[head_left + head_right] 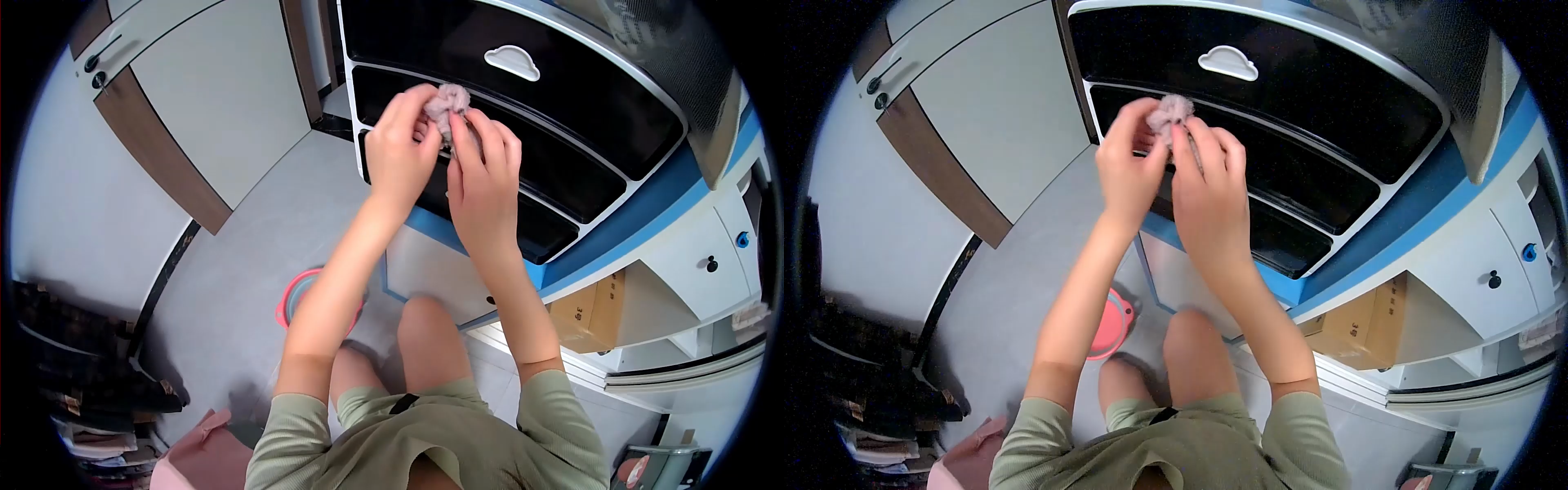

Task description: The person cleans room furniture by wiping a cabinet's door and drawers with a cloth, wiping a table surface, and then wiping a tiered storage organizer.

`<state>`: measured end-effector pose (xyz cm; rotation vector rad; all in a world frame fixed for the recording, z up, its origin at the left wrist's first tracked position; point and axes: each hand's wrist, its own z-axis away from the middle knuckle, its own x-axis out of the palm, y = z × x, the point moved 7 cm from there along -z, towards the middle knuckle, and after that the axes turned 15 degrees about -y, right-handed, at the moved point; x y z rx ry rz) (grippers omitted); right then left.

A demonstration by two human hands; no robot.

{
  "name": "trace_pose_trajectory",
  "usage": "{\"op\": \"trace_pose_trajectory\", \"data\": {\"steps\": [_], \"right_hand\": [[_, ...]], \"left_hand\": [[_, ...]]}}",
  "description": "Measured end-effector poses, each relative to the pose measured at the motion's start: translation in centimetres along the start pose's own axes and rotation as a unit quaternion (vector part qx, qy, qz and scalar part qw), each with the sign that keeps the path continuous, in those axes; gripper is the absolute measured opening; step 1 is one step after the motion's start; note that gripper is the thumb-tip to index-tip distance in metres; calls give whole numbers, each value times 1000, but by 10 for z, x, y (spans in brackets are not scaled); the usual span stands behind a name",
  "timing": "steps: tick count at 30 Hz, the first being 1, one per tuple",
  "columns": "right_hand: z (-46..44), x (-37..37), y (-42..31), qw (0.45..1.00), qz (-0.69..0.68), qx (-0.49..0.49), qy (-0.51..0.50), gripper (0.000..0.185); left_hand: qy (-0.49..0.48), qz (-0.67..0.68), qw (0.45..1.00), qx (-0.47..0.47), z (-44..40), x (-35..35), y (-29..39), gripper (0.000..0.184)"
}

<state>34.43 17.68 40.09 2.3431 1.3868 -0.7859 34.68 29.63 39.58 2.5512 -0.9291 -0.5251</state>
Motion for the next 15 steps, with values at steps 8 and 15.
{"op": "trace_pose_trajectory", "data": {"steps": [8, 15], "right_hand": [[10, 25, 3, 994, -34, 4, -100, 38], [-1, 47, -25, 993, -42, -88, -63, 40]], "left_hand": [[-58, -159, 985, -21, 28, -1, -15, 20], [9, -46, 986, -159, 59, -32, -58, 14]]}}
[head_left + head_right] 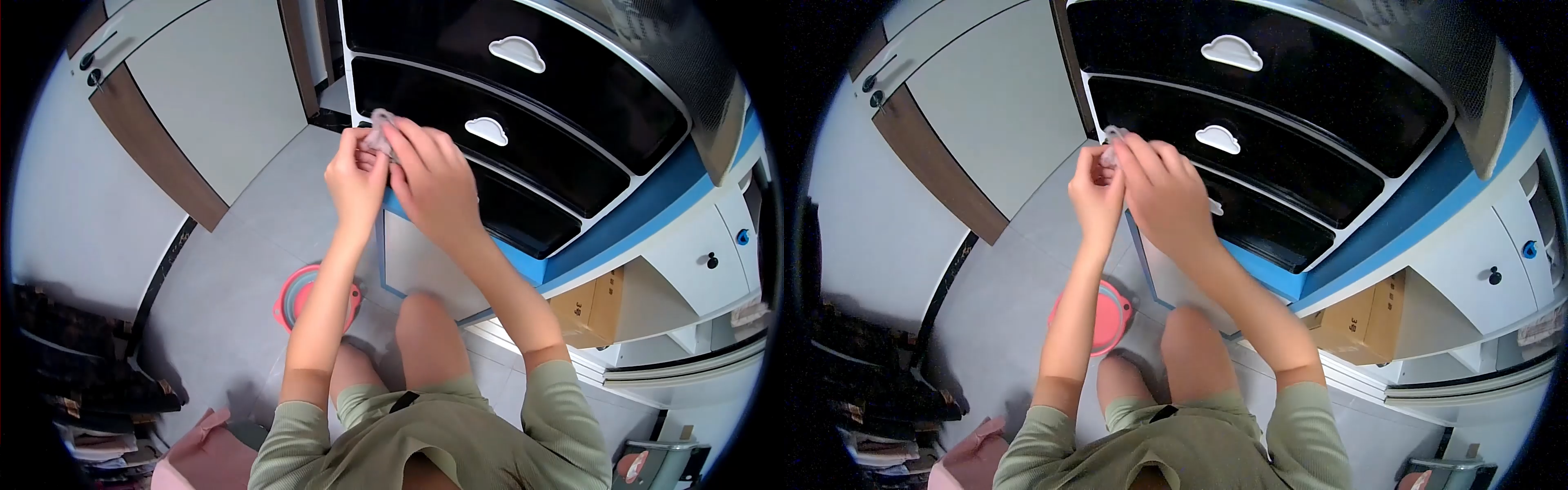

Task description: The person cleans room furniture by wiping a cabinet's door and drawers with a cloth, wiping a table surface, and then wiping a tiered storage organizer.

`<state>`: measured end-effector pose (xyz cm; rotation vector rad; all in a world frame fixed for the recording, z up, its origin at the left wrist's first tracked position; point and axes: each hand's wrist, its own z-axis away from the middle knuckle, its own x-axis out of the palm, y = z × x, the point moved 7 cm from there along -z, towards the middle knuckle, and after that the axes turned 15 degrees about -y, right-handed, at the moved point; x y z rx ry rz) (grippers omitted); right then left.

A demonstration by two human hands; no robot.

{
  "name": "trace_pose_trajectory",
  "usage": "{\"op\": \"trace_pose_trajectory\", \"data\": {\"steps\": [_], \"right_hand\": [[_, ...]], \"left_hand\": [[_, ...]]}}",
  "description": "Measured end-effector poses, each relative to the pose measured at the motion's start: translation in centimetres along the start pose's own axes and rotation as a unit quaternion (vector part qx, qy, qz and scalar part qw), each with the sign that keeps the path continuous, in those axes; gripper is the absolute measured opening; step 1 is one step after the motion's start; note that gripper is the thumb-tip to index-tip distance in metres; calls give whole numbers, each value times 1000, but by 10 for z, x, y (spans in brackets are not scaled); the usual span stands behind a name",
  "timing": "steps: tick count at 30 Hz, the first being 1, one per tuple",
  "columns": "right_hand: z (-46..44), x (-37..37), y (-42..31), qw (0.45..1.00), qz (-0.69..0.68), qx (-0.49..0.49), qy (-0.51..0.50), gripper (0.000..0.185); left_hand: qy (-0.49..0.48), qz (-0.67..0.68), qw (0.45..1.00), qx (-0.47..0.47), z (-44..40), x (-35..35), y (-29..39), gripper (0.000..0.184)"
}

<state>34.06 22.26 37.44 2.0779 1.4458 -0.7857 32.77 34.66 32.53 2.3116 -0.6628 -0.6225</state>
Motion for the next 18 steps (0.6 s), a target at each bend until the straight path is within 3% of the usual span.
{"op": "trace_pose_trajectory", "data": {"steps": [6, 18], "right_hand": [[-18, 38, -2, 998, 57, -11, -20, 38], [24, -9, 15, 964, 235, 71, -97, 36]], "left_hand": [[13, -39, 998, -52, 0, -4, -21, 9], [-40, -96, 990, 97, 29, 36, 30, 15]]}}
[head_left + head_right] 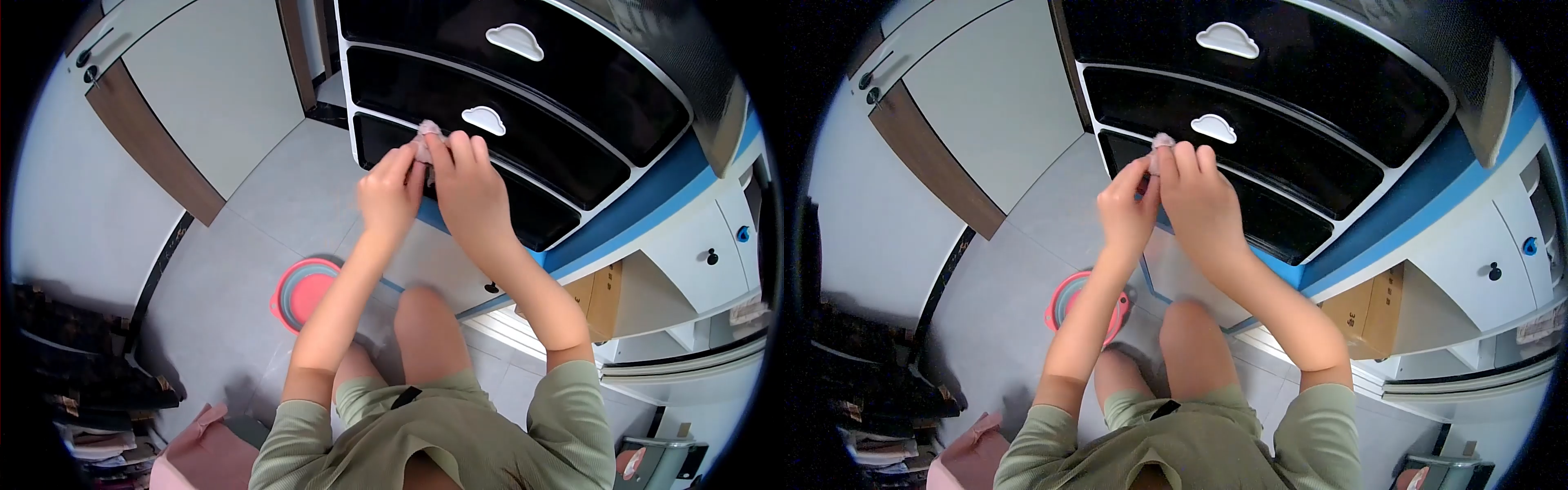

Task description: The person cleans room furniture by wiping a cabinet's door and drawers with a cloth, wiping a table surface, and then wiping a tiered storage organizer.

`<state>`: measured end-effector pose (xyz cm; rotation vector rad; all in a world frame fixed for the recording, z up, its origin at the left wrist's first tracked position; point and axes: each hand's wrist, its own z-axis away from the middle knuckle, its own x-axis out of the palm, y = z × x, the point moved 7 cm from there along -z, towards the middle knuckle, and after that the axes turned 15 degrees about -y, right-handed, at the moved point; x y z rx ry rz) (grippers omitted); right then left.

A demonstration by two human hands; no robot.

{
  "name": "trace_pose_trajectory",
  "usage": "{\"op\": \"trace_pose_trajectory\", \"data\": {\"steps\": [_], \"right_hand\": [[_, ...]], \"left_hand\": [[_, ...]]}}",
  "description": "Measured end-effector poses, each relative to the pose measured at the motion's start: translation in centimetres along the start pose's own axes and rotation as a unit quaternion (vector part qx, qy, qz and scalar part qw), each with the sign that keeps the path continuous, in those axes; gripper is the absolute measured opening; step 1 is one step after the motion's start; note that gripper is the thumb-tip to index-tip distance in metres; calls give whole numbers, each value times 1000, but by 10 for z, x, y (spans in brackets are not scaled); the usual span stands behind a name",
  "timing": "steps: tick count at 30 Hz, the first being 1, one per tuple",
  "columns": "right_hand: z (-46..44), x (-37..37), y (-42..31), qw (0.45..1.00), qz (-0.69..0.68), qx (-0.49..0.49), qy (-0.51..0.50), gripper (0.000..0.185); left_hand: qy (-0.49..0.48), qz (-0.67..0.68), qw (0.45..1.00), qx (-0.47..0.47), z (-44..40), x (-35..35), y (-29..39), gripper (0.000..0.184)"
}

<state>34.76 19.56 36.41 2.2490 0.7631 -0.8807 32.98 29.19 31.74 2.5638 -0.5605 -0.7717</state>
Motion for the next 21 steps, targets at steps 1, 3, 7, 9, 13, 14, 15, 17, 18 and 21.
{"op": "trace_pose_trajectory", "data": {"steps": [1, 3, 7, 9, 13, 14, 15, 17, 18, 21], "right_hand": [[5, -3, 4, 1000, -26, 7, -15, 39], [15, -6, 11, 999, -9, 18, -43, 38], [33, -14, 25, 994, -53, 44, -80, 36], [42, -18, 34, 989, -94, 66, -92, 37], [68, -25, 56, 971, -177, 119, -110, 41], [76, -26, 62, 965, -198, 133, -108, 43], [84, -29, 67, 962, -210, 147, -98, 44], [104, -24, 77, 951, -243, 176, -66, 43], [114, -20, 79, 945, -260, 190, -49, 42], [138, -15, 84, 928, -289, 234, 16, 40]], "left_hand": [[-10, 1, 1000, 6, 1, 3, 6, 16], [-30, -2, 999, 14, 4, 10, 16, 18], [-62, 8, 997, 36, 8, 20, 36, 20], [-88, -12, 995, 43, 9, 24, 47, 23], [-105, -12, 994, 39, 15, 28, 78, 35], [-110, -2, 993, 40, 18, 31, 85, 36], [-114, 8, 993, 42, 21, 35, 91, 37], [-105, 30, 989, 102, 29, 47, 102, 40], [-99, 41, 985, 132, 33, 51, 108, 42], [-122, 57, 978, 158, 42, 63, 121, 45]]}}
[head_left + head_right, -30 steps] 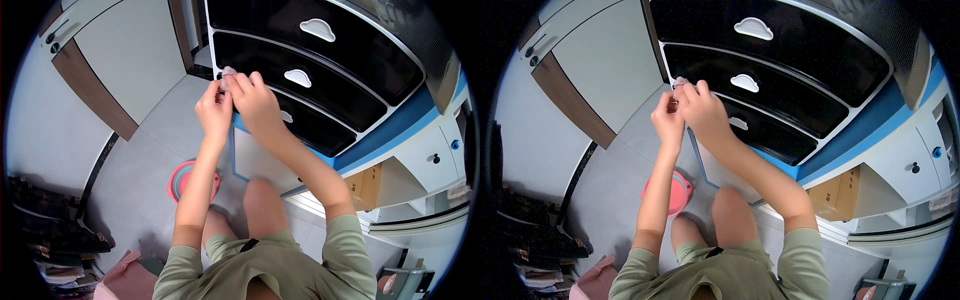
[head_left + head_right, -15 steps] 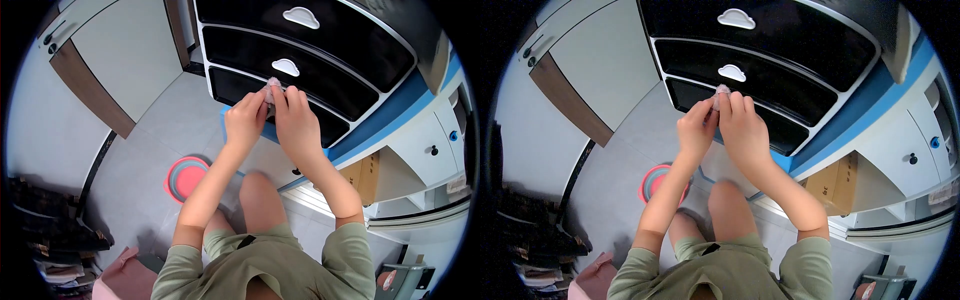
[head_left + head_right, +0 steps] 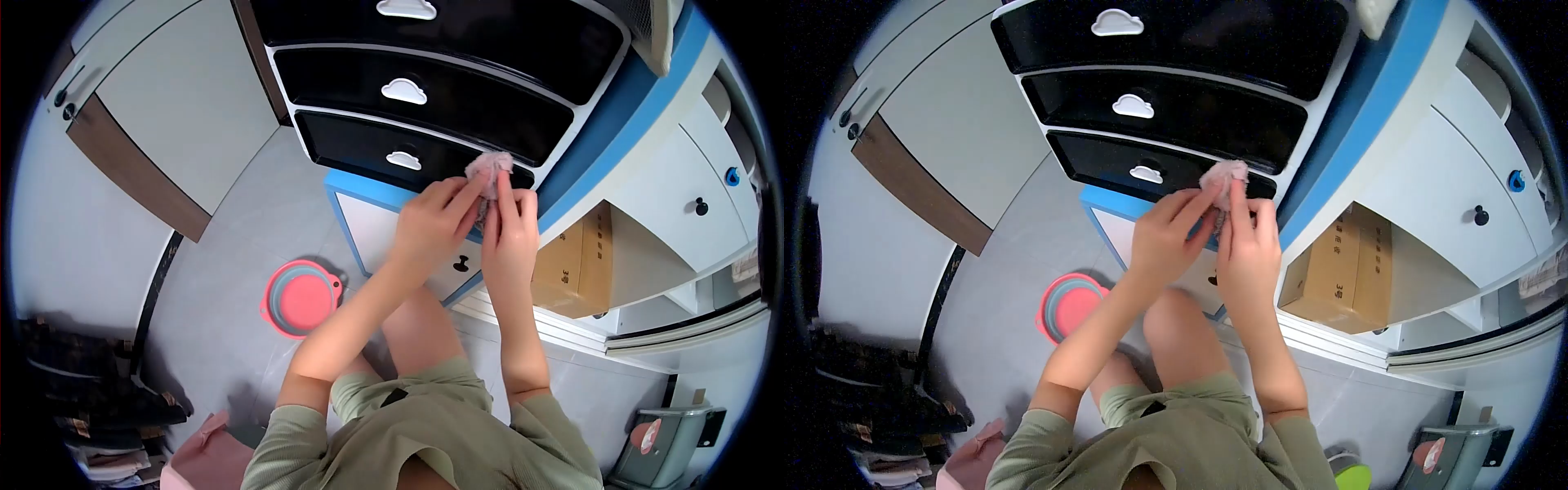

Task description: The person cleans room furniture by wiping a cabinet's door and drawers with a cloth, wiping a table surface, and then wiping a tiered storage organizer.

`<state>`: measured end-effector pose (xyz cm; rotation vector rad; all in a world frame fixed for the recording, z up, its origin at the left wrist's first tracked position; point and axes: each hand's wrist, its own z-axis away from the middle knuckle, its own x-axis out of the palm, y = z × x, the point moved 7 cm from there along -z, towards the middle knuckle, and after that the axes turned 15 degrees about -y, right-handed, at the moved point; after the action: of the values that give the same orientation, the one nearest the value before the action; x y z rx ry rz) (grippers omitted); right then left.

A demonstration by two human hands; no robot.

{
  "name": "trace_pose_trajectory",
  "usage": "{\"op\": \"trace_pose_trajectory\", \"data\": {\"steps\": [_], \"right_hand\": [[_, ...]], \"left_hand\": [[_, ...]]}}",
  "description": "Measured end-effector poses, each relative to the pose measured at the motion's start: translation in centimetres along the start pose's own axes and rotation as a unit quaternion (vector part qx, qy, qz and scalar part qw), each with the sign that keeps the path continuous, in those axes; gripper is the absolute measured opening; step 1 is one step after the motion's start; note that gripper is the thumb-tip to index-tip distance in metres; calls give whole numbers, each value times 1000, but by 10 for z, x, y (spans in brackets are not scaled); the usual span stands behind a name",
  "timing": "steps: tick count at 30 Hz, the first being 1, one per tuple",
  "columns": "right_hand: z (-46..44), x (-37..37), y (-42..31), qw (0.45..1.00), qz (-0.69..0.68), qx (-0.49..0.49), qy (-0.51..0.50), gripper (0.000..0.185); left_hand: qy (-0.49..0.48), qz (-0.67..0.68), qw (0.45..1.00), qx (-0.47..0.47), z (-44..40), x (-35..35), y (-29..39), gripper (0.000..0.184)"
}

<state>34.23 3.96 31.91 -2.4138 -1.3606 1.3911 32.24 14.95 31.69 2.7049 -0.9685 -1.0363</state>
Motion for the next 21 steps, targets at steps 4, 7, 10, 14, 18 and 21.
{"op": "trace_pose_trajectory", "data": {"steps": [4, 7, 10, 14, 18, 21], "right_hand": [[19, -1, 10, 997, -52, 24, 57, 38], [31, 9, 14, 996, -67, 20, 62, 44], [40, 21, 16, 993, -103, 13, 48, 55], [39, 26, 13, 994, -93, 18, 48, 55], [29, 31, 11, 992, -126, 21, 17, 55], [15, 32, 2, 994, -110, -6, 20, 48]], "left_hand": [[-34, 47, 998, -4, 6, 18, 7, 45], [-50, 76, 996, -12, 10, 27, 9, 49], [-79, 101, 992, -10, 11, 31, 9, 52], [-129, 109, 985, -16, 12, 36, 4, 55], [-115, 126, 985, -37, 17, 33, -5, 57], [-87, 121, 988, -41, 21, 28, -15, 60]]}}
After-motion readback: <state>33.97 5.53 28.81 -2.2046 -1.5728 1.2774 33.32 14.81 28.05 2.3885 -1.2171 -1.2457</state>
